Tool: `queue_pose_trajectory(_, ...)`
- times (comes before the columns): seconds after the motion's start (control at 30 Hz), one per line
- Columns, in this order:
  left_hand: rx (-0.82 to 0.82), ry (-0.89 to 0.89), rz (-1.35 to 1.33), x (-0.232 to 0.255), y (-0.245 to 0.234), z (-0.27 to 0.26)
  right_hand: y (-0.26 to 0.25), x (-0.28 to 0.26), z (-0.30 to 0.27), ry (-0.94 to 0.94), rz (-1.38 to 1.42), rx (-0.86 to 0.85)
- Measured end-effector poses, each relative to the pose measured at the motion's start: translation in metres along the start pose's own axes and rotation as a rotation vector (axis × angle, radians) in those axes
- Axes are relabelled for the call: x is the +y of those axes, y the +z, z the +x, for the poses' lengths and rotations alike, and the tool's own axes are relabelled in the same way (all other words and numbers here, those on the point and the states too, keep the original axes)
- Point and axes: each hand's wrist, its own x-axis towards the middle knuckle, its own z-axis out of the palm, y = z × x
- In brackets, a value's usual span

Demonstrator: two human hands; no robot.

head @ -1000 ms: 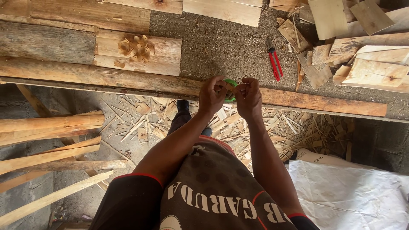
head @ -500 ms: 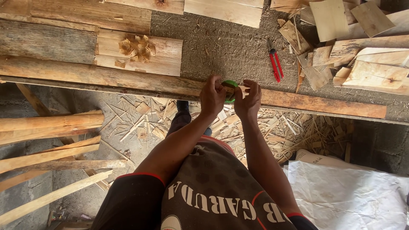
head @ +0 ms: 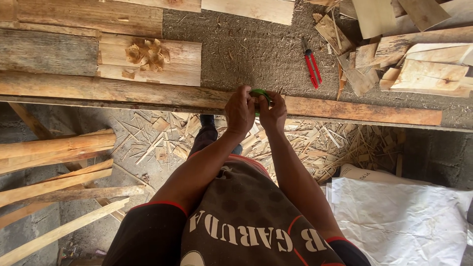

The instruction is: The recorder is measuring a wooden board and cutting and arranging thin wood veneer or bark pieces on it.

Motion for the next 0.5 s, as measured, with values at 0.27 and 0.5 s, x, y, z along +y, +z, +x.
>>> queue_pose_trajectory(0.27, -0.024, -0.274, -0.132, -0.012, 0.002, 0.005, 0.000, 0.005, 0.007, 0.088, -0.050, -0.027)
queue_pose_trajectory(0.5, 0.014, -0.349, -0.484, -0.034, -0.006, 0.006, -0.009, 0.000, 0.003, 0.198, 0.095, -0.066)
